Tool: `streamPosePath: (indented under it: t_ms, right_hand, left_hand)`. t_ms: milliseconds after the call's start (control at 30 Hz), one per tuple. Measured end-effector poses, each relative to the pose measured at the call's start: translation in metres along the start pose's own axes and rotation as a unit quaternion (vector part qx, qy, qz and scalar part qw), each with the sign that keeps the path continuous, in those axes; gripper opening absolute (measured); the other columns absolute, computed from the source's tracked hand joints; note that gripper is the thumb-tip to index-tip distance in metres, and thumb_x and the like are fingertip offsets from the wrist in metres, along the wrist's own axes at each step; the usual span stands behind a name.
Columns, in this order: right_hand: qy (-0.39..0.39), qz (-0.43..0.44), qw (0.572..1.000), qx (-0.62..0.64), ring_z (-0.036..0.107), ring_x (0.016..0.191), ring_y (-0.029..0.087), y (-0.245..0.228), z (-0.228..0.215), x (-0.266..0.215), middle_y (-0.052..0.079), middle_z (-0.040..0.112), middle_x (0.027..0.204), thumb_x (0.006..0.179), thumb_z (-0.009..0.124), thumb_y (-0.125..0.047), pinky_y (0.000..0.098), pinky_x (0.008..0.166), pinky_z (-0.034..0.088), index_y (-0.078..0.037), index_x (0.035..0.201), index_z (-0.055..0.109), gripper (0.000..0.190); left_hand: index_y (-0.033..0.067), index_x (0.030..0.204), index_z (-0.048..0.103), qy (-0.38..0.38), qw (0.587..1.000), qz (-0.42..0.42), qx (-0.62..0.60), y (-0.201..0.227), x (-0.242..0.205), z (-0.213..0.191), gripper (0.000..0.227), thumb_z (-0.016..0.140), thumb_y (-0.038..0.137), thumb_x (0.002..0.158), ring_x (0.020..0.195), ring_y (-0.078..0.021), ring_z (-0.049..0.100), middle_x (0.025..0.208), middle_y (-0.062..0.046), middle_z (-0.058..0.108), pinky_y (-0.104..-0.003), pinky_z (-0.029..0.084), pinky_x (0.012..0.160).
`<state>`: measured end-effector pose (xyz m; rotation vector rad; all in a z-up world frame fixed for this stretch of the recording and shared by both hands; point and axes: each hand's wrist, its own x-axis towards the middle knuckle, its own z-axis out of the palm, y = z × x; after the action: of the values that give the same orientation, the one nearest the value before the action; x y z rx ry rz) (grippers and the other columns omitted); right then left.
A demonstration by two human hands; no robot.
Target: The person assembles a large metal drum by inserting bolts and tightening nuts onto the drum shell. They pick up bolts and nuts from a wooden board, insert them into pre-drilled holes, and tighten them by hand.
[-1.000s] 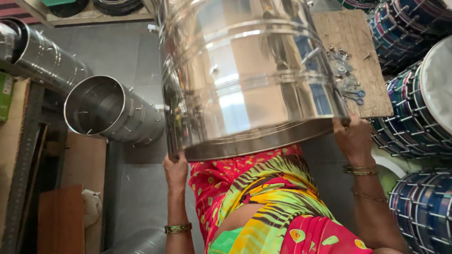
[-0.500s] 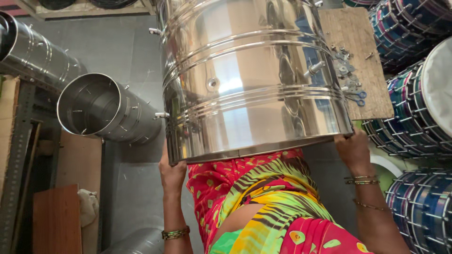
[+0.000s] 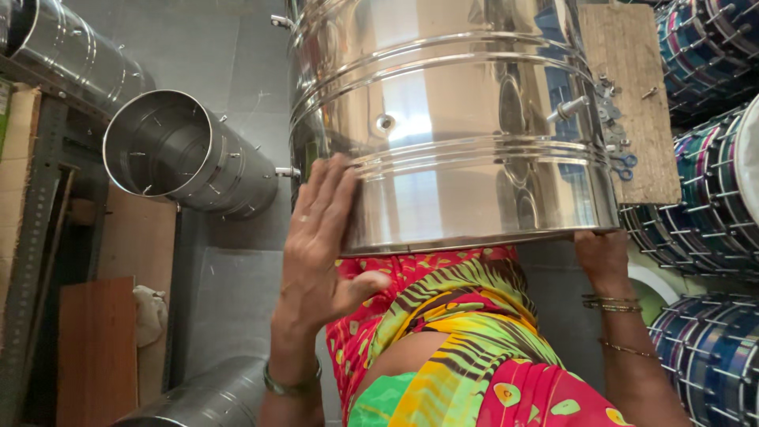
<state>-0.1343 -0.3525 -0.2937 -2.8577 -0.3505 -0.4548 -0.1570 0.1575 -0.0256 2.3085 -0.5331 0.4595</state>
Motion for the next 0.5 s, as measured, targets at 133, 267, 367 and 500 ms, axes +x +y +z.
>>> streamPosePath:
  t_ms: [133,267,367,500]
  right_hand:
    - [0.021,0.227,0.957,0.178,0.059,0.054,0.032,-0.022,-0.009,0.004,0.024,0.057,0.064,0.093,0.058,-0.012,0.0458,0.057,0.044,0.007,0.077,0.060,0.025]
    - [-0.006,0.295,0.933,0.205,0.059,0.052,0.034,-0.032,-0.011,0.005,0.025,0.057,0.060,0.092,0.059,-0.014,0.0468,0.057,0.044,0.006,0.075,0.061,0.027]
    - [-0.019,0.180,0.974,0.138,0.060,0.056,0.037,-0.029,-0.009,0.005,0.022,0.058,0.062,0.092,0.058,-0.011,0.0482,0.057,0.045,0.004,0.070,0.058,0.027]
    - [0.010,0.091,0.992,0.082,0.059,0.062,0.040,-0.027,-0.005,0.005,0.020,0.057,0.067,0.086,0.057,-0.003,0.0480,0.058,0.047,0.001,0.069,0.053,0.018]
  left_hand:
    - [-0.0036,0.159,0.040,-0.073,0.994,0.059,0.047,0.019,0.047,-0.005,0.112,0.049,0.080,0.085,0.159,-0.0463,0.031,0.168,-0.026,0.037,-0.057,0.025,0.130]
    - [-0.0094,0.156,0.040,-0.073,0.990,0.071,0.100,0.029,0.081,0.001,0.110,0.051,0.078,0.091,0.155,-0.0467,0.031,0.163,-0.031,0.038,-0.055,0.027,0.126]
    - [-0.0073,0.153,0.044,-0.069,0.991,0.038,0.112,0.036,0.082,0.000,0.101,0.055,0.073,0.093,0.153,-0.0438,0.034,0.160,-0.029,0.042,-0.053,0.028,0.126]
    - [-0.0048,0.151,0.049,-0.056,0.987,0.031,0.147,0.048,0.066,-0.006,0.091,0.062,0.064,0.093,0.147,-0.0418,0.042,0.156,-0.026,0.049,-0.050,0.031,0.124]
